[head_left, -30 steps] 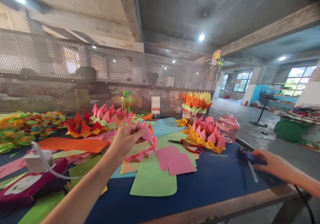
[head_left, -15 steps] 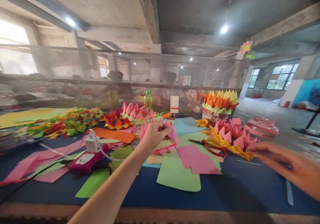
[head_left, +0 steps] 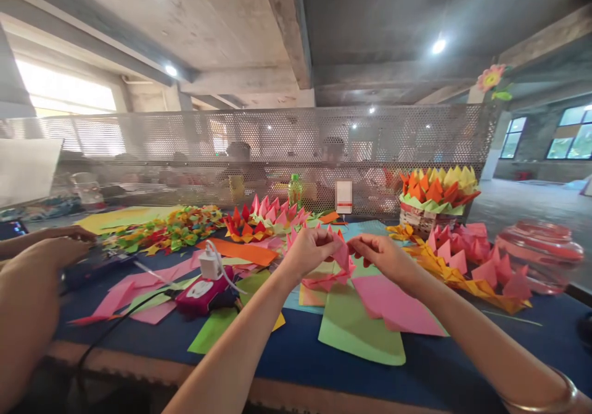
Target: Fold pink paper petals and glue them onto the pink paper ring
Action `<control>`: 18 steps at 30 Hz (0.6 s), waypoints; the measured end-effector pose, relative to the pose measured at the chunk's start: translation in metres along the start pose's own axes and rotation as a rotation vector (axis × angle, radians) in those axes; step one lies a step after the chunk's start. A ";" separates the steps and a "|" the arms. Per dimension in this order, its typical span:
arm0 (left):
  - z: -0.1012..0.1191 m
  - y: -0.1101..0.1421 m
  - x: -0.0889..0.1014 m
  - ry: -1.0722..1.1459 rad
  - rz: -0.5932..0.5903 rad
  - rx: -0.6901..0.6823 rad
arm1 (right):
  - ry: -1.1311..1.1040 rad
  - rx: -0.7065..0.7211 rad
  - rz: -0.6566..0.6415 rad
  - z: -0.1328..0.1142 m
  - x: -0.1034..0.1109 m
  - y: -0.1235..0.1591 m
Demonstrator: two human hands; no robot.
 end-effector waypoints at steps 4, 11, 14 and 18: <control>-0.006 -0.001 -0.004 -0.039 -0.024 -0.006 | -0.026 -0.003 -0.006 0.004 -0.002 0.011; -0.008 0.000 -0.010 -0.104 -0.051 -0.016 | -0.035 0.002 0.031 0.002 0.001 0.014; -0.007 0.000 -0.010 -0.142 -0.055 -0.028 | -0.024 0.014 0.037 0.001 0.002 0.015; -0.007 0.001 -0.010 -0.191 -0.062 -0.053 | -0.007 0.034 0.044 0.001 0.001 0.015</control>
Point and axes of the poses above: each hand's wrist, its own y-axis away from the middle knuckle, its own x-axis out of the back of the hand, z = x × y, the point moved 8 cm from there along -y, towards the middle knuckle, and after that the axes turned 12 degrees about y, right-handed, at the moved point
